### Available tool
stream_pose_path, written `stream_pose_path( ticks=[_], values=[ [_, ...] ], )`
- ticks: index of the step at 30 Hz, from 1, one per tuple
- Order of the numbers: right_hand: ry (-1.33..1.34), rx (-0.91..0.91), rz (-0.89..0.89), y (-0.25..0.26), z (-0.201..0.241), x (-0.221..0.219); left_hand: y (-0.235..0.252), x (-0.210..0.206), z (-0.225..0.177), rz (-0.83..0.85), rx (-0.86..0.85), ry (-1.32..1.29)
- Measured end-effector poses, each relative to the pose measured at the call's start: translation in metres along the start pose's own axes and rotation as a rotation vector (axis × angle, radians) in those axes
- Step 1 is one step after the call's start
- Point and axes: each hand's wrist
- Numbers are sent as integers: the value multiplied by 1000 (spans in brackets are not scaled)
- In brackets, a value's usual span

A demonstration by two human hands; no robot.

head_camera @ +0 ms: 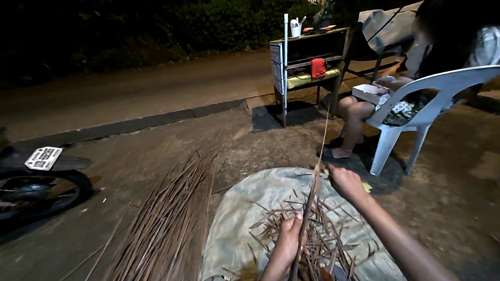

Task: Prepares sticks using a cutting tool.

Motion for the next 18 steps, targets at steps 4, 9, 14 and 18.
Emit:
stream_pose_path(
  ticks=[4,9,14,18],
  values=[
    [-1,-120,-70,9,-22,15,-2,-3,-2,39,-10,21],
    [117,-253,-194,11,-45,27,-6,-3,1,106,-36,53],
    [255,-190,-207,10,-61,38,-8,5,-4,30,-58,52],
    [247,45,-29,-11,4,26,5,24,-6,-129,-84,37]
  ],
)
Point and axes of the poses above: each hand's wrist, its own y-axis towards the middle knuckle, its own x-axis out of the back of the hand, z = x × y, and after that the axes turned 2 degrees about -x, right-handed
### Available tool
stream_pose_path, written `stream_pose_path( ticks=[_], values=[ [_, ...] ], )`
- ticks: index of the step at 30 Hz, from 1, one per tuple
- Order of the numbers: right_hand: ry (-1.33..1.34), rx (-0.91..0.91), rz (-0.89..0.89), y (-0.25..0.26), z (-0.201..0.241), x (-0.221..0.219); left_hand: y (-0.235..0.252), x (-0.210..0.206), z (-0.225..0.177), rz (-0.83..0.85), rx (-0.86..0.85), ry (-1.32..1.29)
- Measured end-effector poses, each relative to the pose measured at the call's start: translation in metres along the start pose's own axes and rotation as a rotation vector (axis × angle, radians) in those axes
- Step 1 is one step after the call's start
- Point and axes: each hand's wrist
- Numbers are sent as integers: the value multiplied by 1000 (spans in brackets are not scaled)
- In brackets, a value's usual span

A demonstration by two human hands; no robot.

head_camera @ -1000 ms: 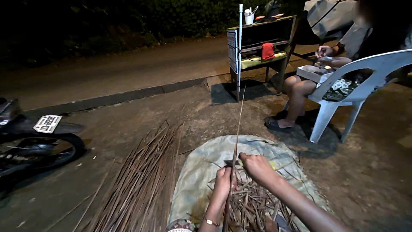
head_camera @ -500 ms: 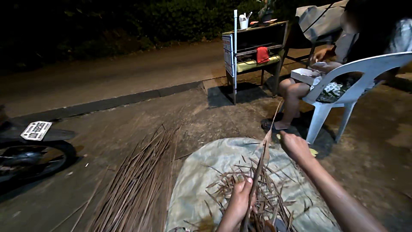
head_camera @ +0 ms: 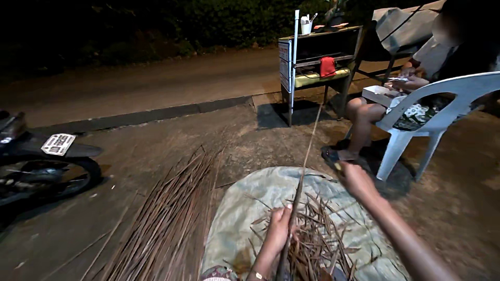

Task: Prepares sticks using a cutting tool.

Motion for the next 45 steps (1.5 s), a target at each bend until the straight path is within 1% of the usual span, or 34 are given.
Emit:
stream_pose_path(
  ticks=[4,5,7,10,15,19,23,28,30,32,34,35,37,40,42,43,45],
  values=[
    [-77,265,291,-47,71,-39,5,15,-7,-137,-45,-88],
    [-112,313,349,-57,82,-47,4,16,-10,-175,-35,-116],
    [-191,358,386,-67,91,-57,2,15,-12,-232,4,-153],
    [-246,312,319,-55,79,-59,2,14,-4,-147,-16,-122],
    [-287,124,171,-26,44,-52,-1,-5,-1,-16,32,-60],
    [-243,-16,109,-2,8,-37,-5,-16,6,87,53,-35],
    [-224,-100,28,11,-21,-24,-5,-22,9,124,63,-10],
    [-278,-157,-42,11,-17,-15,-3,-26,6,146,40,-27],
    [-240,-200,-88,13,-23,-12,-4,-26,6,166,39,-18],
    [-157,-252,-157,17,-38,-5,-8,-22,8,192,19,-5],
    [-122,-288,-189,18,-48,7,-11,-17,8,183,11,0],
    [-98,-270,-180,16,-46,11,-11,-14,8,158,16,5],
    [-50,-160,-92,8,-27,11,-5,-8,7,77,19,12],
    [-55,71,157,-22,36,-11,6,5,4,-49,-10,-6],
    [-75,231,326,-49,75,-32,9,10,-1,-144,-28,-75],
    [-102,285,379,-59,88,-42,9,12,-3,-189,-24,-117],
    [-184,328,401,-69,98,-55,6,12,-5,-220,5,-165]
  ],
)
Point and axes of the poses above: each hand's wrist, its own y-axis towards the middle knuckle, its own x-axis out of the back of the hand, z = x × y, and after that the axes turned 2 degrees about -x, right-handed
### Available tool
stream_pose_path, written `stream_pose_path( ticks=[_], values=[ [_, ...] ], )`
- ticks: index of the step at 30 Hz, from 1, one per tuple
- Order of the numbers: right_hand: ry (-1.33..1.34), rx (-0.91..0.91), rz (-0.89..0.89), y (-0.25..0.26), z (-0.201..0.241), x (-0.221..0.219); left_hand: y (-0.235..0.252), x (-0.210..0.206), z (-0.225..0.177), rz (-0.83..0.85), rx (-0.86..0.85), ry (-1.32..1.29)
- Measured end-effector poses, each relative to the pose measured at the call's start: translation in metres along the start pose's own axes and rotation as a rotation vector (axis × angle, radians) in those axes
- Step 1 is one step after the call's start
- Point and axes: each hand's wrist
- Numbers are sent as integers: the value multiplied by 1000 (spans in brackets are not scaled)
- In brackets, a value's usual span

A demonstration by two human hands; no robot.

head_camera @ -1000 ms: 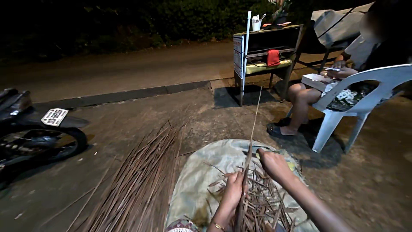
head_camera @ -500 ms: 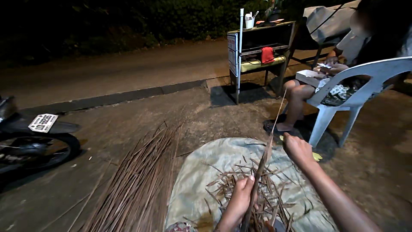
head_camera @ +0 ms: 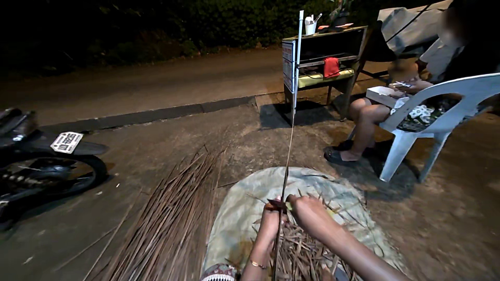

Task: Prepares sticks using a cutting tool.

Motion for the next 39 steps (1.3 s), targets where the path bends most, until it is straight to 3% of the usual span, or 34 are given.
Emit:
stream_pose_path(
  ticks=[5,12,17,28,30,32,35,39],
  values=[
    [-88,-129,-115,10,-26,-3,-5,-5,9,180,19,38],
    [-26,-353,-232,28,-103,17,-10,-26,17,294,35,98],
    [-93,-433,-326,29,-104,17,-9,-33,18,311,54,81],
    [192,-580,-460,21,-165,43,-35,-33,24,430,40,203],
    [372,-491,-522,19,-179,47,-47,-32,23,385,23,297],
    [724,-281,-585,24,-184,40,-60,-26,22,317,-38,438],
    [1273,-44,-429,33,-160,26,-75,-11,26,198,-147,616],
    [1336,225,-225,36,-117,10,-97,8,18,54,-243,748]
  ],
)
Point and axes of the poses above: each hand's wrist, its own y-axis towards the middle knuckle, its own x-axis out of the back of the hand, z = x × y, and after that the axes turned 2 degrees about -x, right-handed
